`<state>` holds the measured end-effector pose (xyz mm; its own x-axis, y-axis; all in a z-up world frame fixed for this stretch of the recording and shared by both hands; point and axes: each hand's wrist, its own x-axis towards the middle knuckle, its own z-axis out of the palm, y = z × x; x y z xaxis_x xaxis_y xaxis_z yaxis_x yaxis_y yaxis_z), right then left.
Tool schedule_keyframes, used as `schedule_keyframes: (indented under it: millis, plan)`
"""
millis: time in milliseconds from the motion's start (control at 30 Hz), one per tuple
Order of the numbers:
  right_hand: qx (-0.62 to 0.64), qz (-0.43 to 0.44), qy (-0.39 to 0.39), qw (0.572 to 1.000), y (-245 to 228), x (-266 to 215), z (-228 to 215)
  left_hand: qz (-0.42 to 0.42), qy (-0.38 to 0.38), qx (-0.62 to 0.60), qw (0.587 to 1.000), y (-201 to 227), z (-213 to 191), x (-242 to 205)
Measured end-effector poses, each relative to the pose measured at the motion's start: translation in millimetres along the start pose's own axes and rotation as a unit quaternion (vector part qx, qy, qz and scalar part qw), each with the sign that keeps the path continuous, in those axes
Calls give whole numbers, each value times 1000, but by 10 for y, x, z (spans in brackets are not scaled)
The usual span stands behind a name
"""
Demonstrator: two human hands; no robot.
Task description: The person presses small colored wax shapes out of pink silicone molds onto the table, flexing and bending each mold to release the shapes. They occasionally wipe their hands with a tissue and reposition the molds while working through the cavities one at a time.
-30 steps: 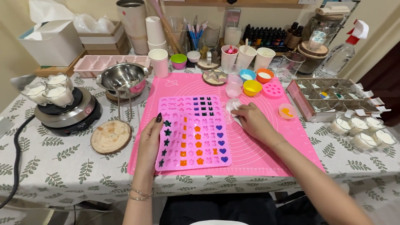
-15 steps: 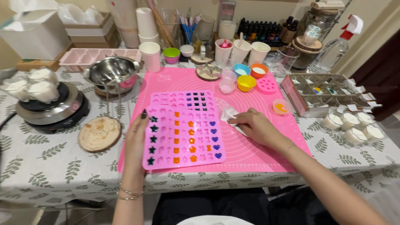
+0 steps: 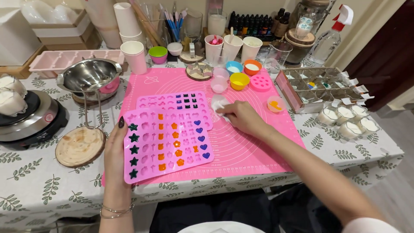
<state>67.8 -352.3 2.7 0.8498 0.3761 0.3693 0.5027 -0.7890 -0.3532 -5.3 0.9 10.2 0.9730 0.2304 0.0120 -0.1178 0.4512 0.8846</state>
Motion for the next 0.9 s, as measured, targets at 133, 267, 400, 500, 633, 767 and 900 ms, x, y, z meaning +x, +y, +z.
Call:
schedule_keyframes:
  millis: [133, 267, 400, 500, 633, 767, 900]
  plan:
    - [49, -29, -48, 997, -30, -181, -229, -5, 7, -3, 1000, -27, -27, 33]
    - [36, -2, -19, 999, 232, 45, 9, -6, -21, -7, 1000, -65, -65, 34]
    - [38, 11, -4, 999, 78, 107, -23, -1, -11, 1, 1000, -110, -81, 43]
    - [77, 8, -44, 996, -47, -75, -107, 0, -12, -13, 1000, -63, -72, 33]
    - [129, -6, -103, 986, 12, -434, -291, 4, 6, -1, 1000, -60, -38, 17]
    - [130, -27, -159, 978, -28, -658, -531, 15, -25, -12, 999, -16, -29, -17]
    - [126, 1, -237, 963, -22, -839, -798, -1, 17, -7, 1000, 49, -32, -36]
